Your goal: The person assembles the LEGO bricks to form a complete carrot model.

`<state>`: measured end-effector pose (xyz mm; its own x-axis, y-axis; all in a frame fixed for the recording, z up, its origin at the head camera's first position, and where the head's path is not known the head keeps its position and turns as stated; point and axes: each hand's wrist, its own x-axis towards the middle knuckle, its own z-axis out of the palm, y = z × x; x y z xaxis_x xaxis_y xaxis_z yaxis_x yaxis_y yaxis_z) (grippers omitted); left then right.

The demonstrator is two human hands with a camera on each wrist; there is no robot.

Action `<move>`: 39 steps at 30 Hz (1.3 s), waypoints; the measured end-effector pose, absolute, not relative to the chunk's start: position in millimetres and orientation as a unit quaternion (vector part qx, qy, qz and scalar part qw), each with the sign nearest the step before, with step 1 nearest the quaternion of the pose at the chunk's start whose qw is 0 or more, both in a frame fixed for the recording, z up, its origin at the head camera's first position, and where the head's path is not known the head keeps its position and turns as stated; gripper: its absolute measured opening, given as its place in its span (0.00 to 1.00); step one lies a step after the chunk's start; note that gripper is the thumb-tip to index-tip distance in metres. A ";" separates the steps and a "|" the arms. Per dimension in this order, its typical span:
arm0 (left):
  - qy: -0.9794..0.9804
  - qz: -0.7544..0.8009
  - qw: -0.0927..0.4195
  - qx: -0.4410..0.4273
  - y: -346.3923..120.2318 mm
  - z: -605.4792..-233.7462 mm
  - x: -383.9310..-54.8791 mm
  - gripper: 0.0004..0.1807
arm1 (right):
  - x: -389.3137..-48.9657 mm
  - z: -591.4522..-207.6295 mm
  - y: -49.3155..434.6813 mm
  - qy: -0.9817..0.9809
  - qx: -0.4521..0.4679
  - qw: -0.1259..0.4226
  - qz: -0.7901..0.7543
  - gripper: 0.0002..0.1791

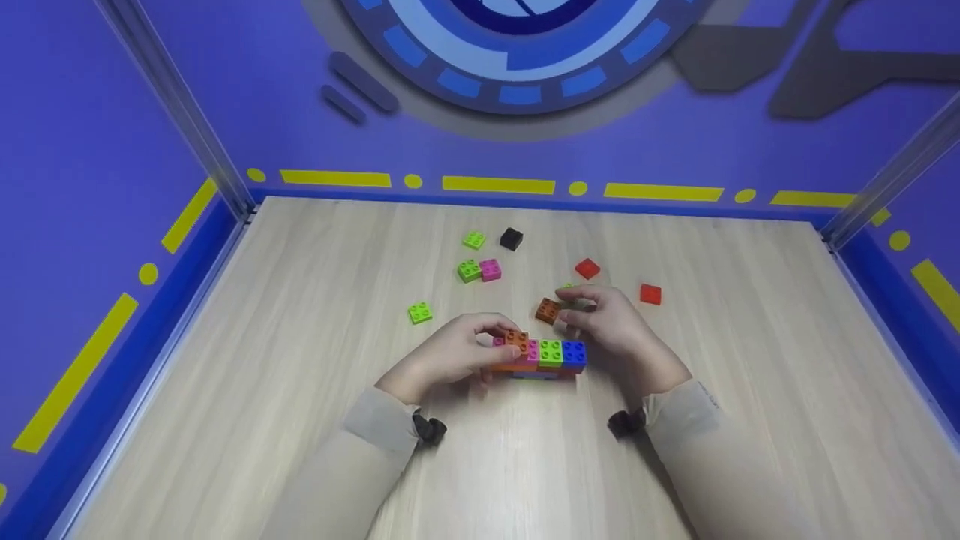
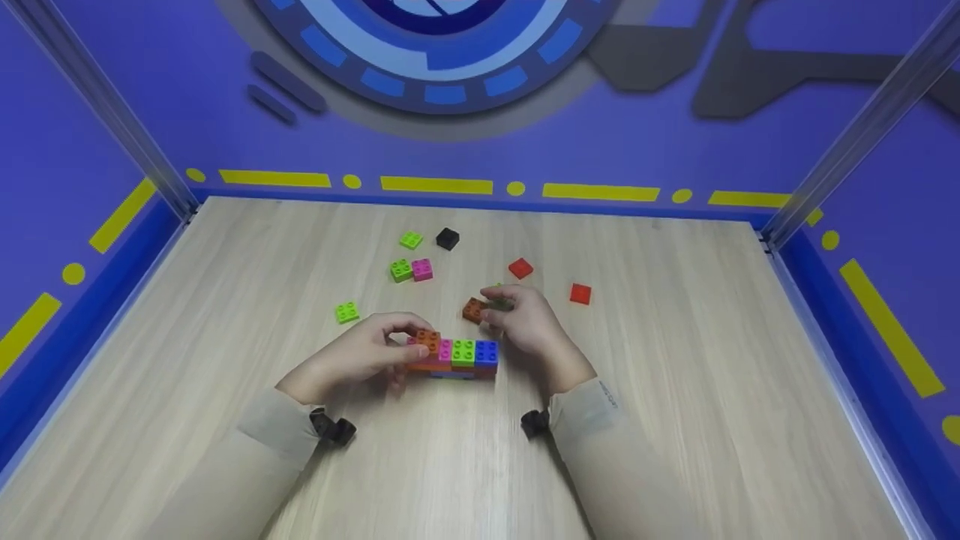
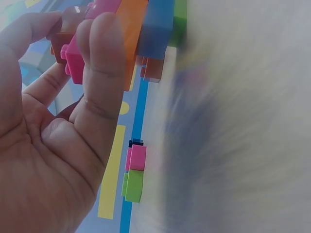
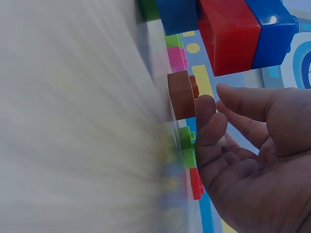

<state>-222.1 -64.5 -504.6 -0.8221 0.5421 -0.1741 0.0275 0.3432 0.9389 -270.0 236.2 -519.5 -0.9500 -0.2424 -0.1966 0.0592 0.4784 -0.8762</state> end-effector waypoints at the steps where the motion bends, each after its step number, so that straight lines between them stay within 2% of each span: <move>1: 0.784 0.544 0.237 0.182 -64.7 -504.1 -221.9 0.19 | -270.8 -520.4 235.9 0.851 -0.054 0.147 -0.501 0.26; 14: 0.787 0.538 0.240 0.182 -63.4 -503.4 -219.7 0.19 | -273.7 -533.1 225.8 0.879 -0.067 0.110 -0.458 0.24; 30: 0.781 0.541 0.239 0.199 -65.0 -501.0 -224.5 0.21 | -278.0 -525.6 226.7 0.872 -0.050 0.098 -0.476 0.24; 39: 0.800 0.523 0.219 0.199 -65.6 -503.7 -221.7 0.24 | -276.0 -524.8 230.1 0.854 -0.039 0.105 -0.508 0.23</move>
<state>-221.7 -65.6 -503.7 -0.8256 0.5461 -0.1418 0.0891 0.3744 0.9230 -276.0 230.1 -524.8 -0.9747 -0.1744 -0.1399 0.0396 0.4811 -0.8758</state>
